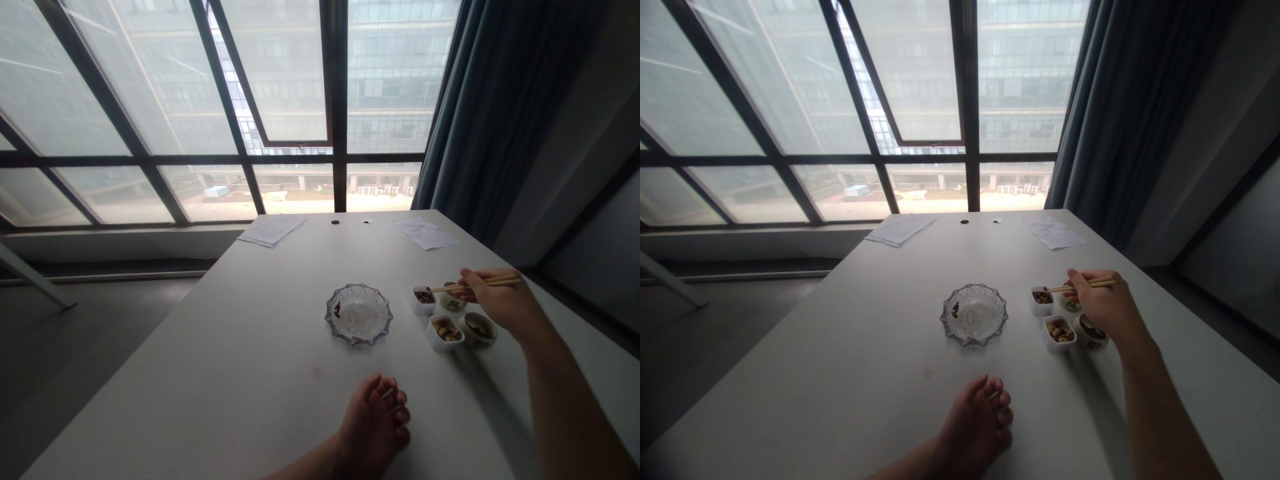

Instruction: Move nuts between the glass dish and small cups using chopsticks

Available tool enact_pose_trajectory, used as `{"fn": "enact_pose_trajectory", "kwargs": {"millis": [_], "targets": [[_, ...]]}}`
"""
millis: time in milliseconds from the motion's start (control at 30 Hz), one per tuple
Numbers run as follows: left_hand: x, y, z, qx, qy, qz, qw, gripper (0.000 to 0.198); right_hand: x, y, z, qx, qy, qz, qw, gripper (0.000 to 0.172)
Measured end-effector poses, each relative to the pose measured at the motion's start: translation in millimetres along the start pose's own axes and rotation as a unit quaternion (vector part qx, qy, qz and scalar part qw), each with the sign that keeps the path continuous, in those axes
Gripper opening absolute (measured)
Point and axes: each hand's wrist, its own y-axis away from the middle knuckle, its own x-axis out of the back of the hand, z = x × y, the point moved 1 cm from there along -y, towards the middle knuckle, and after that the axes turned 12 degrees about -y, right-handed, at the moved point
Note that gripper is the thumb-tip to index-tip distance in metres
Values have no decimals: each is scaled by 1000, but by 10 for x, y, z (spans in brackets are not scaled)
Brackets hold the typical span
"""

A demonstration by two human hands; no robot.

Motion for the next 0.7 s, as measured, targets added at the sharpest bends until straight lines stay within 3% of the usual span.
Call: {"fn": "enact_pose_trajectory", "kwargs": {"millis": [133,367,433,533,633,700], "targets": [[-8,11,-16,-1,1,2,1000,21,-37,-8,31,-16,17,-39,999,23],[-8,5,-17,-1,3,4,1000,20,-145,43,-128,-28,-59,-2,998,35],[-9,-2,-11,1,2,4,1000,20,-315,134,-203,-40,-90,-28,995,38],[-13,-10,-8,3,2,4,1000,19,-686,353,-249,-50,-105,-123,986,42],[-18,-12,-11,3,3,4,1000,19,-1071,606,-178,-45,-124,-220,967,46],[-20,-12,-14,3,4,5,1000,19,-1263,745,-81,-52,-147,-242,958,47]]}}
